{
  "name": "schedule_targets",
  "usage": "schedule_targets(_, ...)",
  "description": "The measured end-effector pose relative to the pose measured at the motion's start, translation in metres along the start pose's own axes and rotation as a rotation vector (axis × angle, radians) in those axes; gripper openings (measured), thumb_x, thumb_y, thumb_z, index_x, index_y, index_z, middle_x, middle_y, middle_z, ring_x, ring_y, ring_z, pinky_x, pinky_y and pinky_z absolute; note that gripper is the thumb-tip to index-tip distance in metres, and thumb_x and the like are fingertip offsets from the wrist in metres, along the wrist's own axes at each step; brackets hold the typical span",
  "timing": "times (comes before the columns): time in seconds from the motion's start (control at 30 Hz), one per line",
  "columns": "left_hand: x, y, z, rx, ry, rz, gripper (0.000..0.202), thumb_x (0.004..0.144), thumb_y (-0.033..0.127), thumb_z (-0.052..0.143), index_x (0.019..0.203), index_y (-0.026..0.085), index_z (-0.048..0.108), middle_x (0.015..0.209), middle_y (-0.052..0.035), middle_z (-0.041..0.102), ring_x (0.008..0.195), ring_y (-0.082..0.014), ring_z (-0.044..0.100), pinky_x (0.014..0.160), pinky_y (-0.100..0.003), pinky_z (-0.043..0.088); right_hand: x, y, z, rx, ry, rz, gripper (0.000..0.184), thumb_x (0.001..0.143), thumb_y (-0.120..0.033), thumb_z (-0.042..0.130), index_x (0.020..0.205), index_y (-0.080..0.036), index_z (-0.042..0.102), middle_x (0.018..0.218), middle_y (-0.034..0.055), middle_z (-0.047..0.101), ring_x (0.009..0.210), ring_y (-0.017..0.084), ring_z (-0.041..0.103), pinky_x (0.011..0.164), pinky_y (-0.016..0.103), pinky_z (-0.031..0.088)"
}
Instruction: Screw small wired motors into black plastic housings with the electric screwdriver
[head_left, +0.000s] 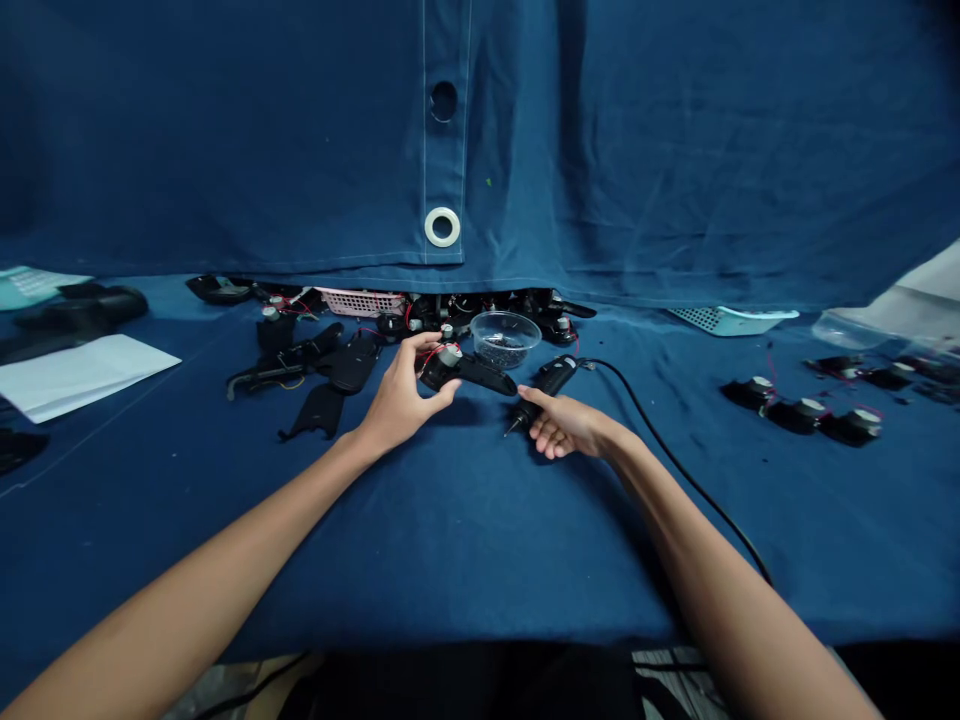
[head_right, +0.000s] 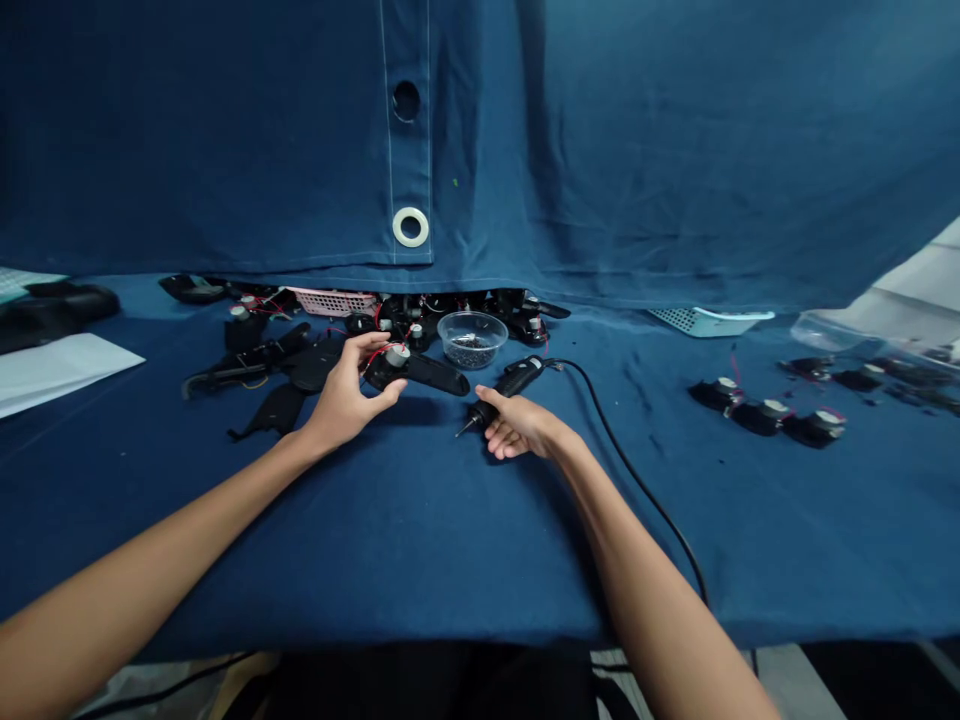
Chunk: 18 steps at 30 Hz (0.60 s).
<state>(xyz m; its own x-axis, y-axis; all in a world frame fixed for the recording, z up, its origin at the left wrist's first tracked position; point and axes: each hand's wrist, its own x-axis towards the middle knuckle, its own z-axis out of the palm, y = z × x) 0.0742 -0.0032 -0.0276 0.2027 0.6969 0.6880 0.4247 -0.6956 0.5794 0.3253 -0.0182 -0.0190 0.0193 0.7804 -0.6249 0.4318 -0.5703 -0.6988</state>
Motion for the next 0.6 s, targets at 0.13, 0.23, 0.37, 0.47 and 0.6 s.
schedule_targets(0.13, 0.001, 0.004, 0.001, -0.012, 0.068, -0.085, 0.045, 0.079, 0.036, 0.068, 0.119, 0.020, 0.053, 0.118, -0.0064, 0.061, 0.110, -0.0201, 0.058, 0.100, -0.036, 0.044, -0.007, 0.000, 0.003, -0.270, 0.032, -0.150, 0.065, 0.090, -0.065, 0.031, 0.059, -0.013, 0.055, 0.049, 0.0124, 0.061, 0.033, 0.015, 0.054, 0.034, 0.024, 0.042)
schedule_targets(0.23, 0.001, 0.004, 0.002, -0.035, 0.080, -0.204, 0.040, 0.080, 0.043, 0.067, 0.112, 0.020, 0.061, 0.112, -0.0051, 0.066, 0.101, -0.0199, 0.061, 0.093, -0.034, 0.046, -0.008, 0.003, -0.004, -0.390, 0.065, -0.320, 0.055, 0.092, -0.055, 0.037, 0.056, -0.016, 0.051, 0.044, 0.0062, 0.056, 0.030, 0.012, 0.048, 0.032, 0.023, 0.036)
schedule_targets(0.37, 0.003, 0.000, 0.003, -0.137, 0.068, -0.420, 0.044, 0.082, 0.054, 0.059, 0.109, 0.019, 0.065, 0.097, -0.0053, 0.070, 0.084, -0.0194, 0.064, 0.075, -0.030, 0.049, -0.015, -0.001, -0.006, -0.380, 0.236, -0.628, 0.044, 0.090, -0.054, 0.044, 0.072, -0.016, 0.057, 0.057, 0.0028, 0.062, 0.044, 0.012, 0.055, 0.046, 0.025, 0.044)
schedule_targets(0.47, 0.005, -0.002, 0.005, -0.209, 0.028, -0.522, 0.047, 0.085, 0.059, 0.051, 0.099, 0.016, 0.067, 0.088, -0.0060, 0.069, 0.075, -0.0188, 0.064, 0.065, -0.027, 0.048, -0.023, -0.006, 0.005, -0.313, 0.306, -0.974, 0.040, 0.084, -0.050, 0.058, 0.109, -0.019, 0.059, 0.094, 0.0048, 0.069, 0.082, 0.017, 0.065, 0.073, 0.029, 0.050)
schedule_targets(0.6, 0.003, -0.002, 0.010, -0.327, -0.120, -0.585, 0.052, 0.089, 0.061, 0.040, 0.099, 0.015, 0.062, 0.077, -0.0051, 0.067, 0.065, -0.0176, 0.064, 0.058, -0.027, 0.045, -0.025, -0.008, 0.023, -0.378, 0.307, -1.174, 0.030, 0.088, -0.038, 0.058, 0.113, -0.022, 0.062, 0.106, 0.0038, 0.067, 0.095, 0.017, 0.062, 0.085, 0.030, 0.046)
